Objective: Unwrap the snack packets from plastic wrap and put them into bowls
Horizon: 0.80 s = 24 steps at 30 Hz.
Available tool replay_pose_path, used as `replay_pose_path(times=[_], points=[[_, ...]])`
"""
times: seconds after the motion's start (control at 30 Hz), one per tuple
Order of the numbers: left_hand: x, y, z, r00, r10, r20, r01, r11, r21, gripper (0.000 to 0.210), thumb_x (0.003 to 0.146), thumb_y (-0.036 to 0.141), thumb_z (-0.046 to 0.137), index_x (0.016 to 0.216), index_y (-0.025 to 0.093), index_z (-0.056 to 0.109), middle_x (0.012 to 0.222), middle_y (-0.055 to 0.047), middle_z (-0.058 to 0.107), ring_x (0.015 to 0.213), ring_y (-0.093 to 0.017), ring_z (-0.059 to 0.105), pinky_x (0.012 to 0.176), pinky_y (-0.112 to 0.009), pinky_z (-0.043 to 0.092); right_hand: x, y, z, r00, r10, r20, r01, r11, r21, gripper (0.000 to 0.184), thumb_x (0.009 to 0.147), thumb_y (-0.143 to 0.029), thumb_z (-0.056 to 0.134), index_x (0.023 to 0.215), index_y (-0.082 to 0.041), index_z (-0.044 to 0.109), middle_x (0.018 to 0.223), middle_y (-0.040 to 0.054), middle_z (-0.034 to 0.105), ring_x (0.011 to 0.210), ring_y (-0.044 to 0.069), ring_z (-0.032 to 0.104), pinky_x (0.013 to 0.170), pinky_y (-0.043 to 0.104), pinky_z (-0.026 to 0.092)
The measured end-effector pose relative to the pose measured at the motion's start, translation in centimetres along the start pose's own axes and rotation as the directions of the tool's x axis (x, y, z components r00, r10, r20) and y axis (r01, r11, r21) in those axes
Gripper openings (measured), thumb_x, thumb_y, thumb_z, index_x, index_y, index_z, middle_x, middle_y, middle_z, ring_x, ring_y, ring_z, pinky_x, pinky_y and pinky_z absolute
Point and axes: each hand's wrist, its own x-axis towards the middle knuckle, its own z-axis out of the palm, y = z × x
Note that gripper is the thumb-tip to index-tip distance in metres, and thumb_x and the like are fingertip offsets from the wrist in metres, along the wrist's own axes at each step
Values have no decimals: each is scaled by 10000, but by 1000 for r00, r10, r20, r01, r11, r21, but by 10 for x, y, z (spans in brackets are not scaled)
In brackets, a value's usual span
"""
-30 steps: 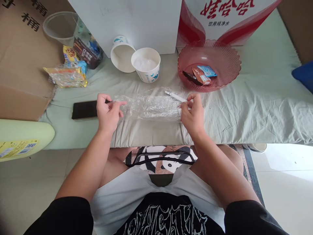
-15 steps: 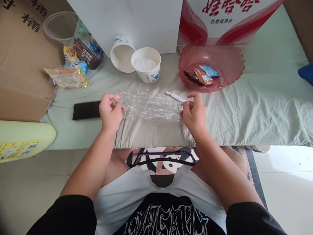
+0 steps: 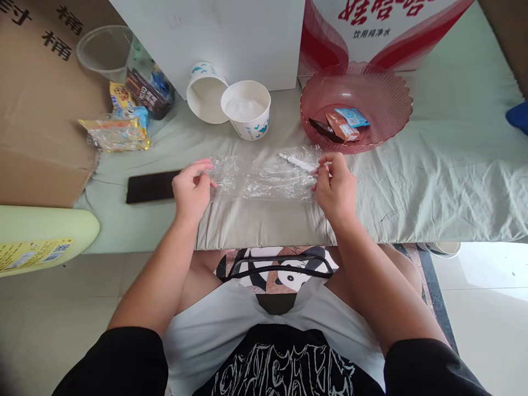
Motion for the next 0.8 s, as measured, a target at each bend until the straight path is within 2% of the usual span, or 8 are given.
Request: replay_pose_path(times=[0.1,0.17,0.27,0.37,0.47,0.6,0.8], points=[[1,0,-1,1000,-18,17,18,1000,18,278,832,138,570,1034,205,749,1141,-59,775,557,-85,649,574,-236,527,0,-1,1,999,-37,0,37,999,-10,62,931,-219,513,905,-250,559,810,-30,715,486,111,620,528,277,434],[1,0,-1,1000,-21,16,20,999,41,302,828,142,582,1074,207,745,1133,-58,765,578,-96,661,605,-249,538,0,-2,1,998,-58,-2,58,998,-39,117,916,-186,496,881,-247,589,710,-42,675,497,126,626,552,281,440],[1,0,-2,1000,4,15,-6,997,75,371,802,127,608,1135,228,735,1243,-62,732,625,-104,666,704,-281,569,-1,-3,1,998,-61,15,62,996,-65,175,897,-162,481,883,-250,631,529,-68,570,479,157,604,583,302,450],[1,-1,-2,995,-3,96,-10,992,127,449,771,115,645,1188,260,723,1283,-47,716,632,-104,644,803,-316,581,-1,-3,1,998,-45,39,47,998,-52,166,906,-187,492,893,-255,642,497,-72,561,467,166,589,583,314,447],[1,-1,-2,984,-50,169,16,981,196,479,751,109,684,1200,272,718,1224,-37,721,618,-109,628,861,-345,576,-1,-3,2,998,-39,41,41,998,-46,154,912,-201,507,894,-256,649,494,-72,558,460,167,583,580,319,446],[2,-4,-2,985,-66,158,32,978,205,508,731,104,717,1212,267,707,1186,-43,697,625,-115,622,873,-352,568,-1,-3,4,999,-30,35,31,999,-41,147,904,-204,510,881,-257,646,487,-72,552,449,165,570,562,313,435],[5,-6,-2,985,-69,158,38,981,189,389,747,108,700,1118,219,736,1152,-57,692,647,-121,628,876,-347,573,-1,-4,4,1000,-11,29,13,998,-56,153,894,-199,509,881,-248,653,524,-57,559,461,162,564,570,309,446]])
